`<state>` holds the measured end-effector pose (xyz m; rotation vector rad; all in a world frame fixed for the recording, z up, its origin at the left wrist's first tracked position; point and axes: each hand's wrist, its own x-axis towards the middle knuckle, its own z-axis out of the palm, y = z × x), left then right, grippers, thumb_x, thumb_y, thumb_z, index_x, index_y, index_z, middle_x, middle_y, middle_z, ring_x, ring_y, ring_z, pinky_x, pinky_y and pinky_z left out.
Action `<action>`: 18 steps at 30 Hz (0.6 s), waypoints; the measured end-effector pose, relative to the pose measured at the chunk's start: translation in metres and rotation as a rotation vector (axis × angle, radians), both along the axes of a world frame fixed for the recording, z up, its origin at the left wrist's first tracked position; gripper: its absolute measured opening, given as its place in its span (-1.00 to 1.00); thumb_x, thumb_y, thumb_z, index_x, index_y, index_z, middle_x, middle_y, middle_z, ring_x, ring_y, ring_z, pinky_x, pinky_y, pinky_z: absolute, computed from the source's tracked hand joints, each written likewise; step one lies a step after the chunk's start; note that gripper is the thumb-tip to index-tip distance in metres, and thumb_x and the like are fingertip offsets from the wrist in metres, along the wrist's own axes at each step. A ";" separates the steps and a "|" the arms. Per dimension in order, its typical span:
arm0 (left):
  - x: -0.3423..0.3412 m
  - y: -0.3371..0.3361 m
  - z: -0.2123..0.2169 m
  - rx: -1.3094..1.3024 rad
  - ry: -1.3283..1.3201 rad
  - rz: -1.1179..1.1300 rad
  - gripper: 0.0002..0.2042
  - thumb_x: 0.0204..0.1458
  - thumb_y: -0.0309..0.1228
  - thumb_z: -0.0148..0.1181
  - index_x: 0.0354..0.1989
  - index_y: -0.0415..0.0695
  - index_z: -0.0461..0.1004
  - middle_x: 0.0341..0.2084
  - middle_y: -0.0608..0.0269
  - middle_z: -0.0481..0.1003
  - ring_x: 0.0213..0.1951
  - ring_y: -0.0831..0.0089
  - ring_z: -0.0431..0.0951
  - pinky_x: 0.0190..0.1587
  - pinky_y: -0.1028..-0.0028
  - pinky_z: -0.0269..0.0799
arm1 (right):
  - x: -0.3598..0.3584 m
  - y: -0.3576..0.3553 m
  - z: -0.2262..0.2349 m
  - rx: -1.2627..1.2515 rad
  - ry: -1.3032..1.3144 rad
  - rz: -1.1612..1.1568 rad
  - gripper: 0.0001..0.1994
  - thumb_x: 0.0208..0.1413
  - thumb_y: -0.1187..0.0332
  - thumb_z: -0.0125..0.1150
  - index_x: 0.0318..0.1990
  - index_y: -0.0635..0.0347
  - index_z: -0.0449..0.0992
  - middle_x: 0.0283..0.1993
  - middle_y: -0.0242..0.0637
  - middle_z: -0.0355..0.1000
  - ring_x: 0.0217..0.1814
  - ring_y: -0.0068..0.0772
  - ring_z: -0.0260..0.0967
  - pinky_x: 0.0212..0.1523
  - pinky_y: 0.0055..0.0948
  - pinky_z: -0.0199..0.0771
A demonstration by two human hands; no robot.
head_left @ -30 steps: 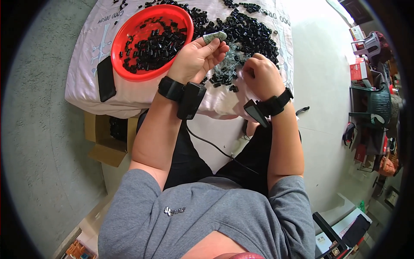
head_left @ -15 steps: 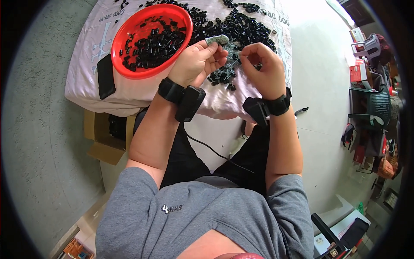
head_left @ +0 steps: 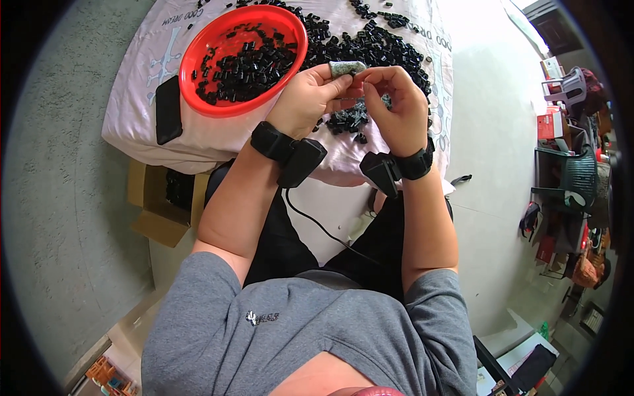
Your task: The person picks up a small black component and a green mesh piece by hand and fits the component into the mesh. They repeat this process multiple times, placing each assembled unit onto the table.
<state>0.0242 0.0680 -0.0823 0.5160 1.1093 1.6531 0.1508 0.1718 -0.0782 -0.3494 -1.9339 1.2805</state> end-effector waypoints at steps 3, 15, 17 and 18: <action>0.001 0.001 0.000 0.053 -0.031 -0.001 -0.83 0.17 -0.51 0.03 -0.12 -0.28 0.46 -0.25 0.22 0.52 -0.20 0.49 0.56 -0.14 0.52 0.54 | 0.000 -0.001 0.003 0.004 -0.024 -0.031 -0.89 -0.05 0.52 0.19 -0.32 0.27 0.49 -0.36 -0.31 0.52 -0.40 -0.51 0.42 -0.30 -0.55 0.45; 0.001 -0.002 0.000 -0.018 0.234 0.083 -0.83 0.12 -0.49 0.13 -0.15 -0.26 0.46 -0.31 0.25 0.54 -0.27 0.54 0.57 -0.23 0.60 0.55 | 0.004 0.001 0.001 0.085 -0.112 -0.052 -0.87 0.07 0.57 0.15 -0.21 0.30 0.49 -0.28 -0.40 0.47 -0.30 -0.64 0.40 -0.27 -0.65 0.40; -0.002 -0.002 -0.001 0.005 -0.090 -0.004 -0.86 0.12 -0.50 0.13 -0.17 -0.23 0.47 -0.31 0.26 0.54 -0.28 0.56 0.57 -0.25 0.60 0.55 | 0.004 -0.001 0.005 -0.071 -0.032 -0.060 -0.84 0.08 0.58 0.15 -0.16 0.31 0.50 -0.31 -0.43 0.43 -0.30 -0.66 0.39 -0.26 -0.67 0.40; -0.003 -0.002 -0.002 0.005 -0.089 -0.004 -0.86 0.12 -0.50 0.13 -0.17 -0.23 0.47 -0.31 0.26 0.54 -0.28 0.56 0.57 -0.25 0.60 0.55 | 0.004 0.001 0.005 -0.071 -0.031 -0.059 -0.84 0.08 0.58 0.15 -0.16 0.31 0.50 -0.31 -0.43 0.43 -0.30 -0.66 0.39 -0.26 -0.67 0.40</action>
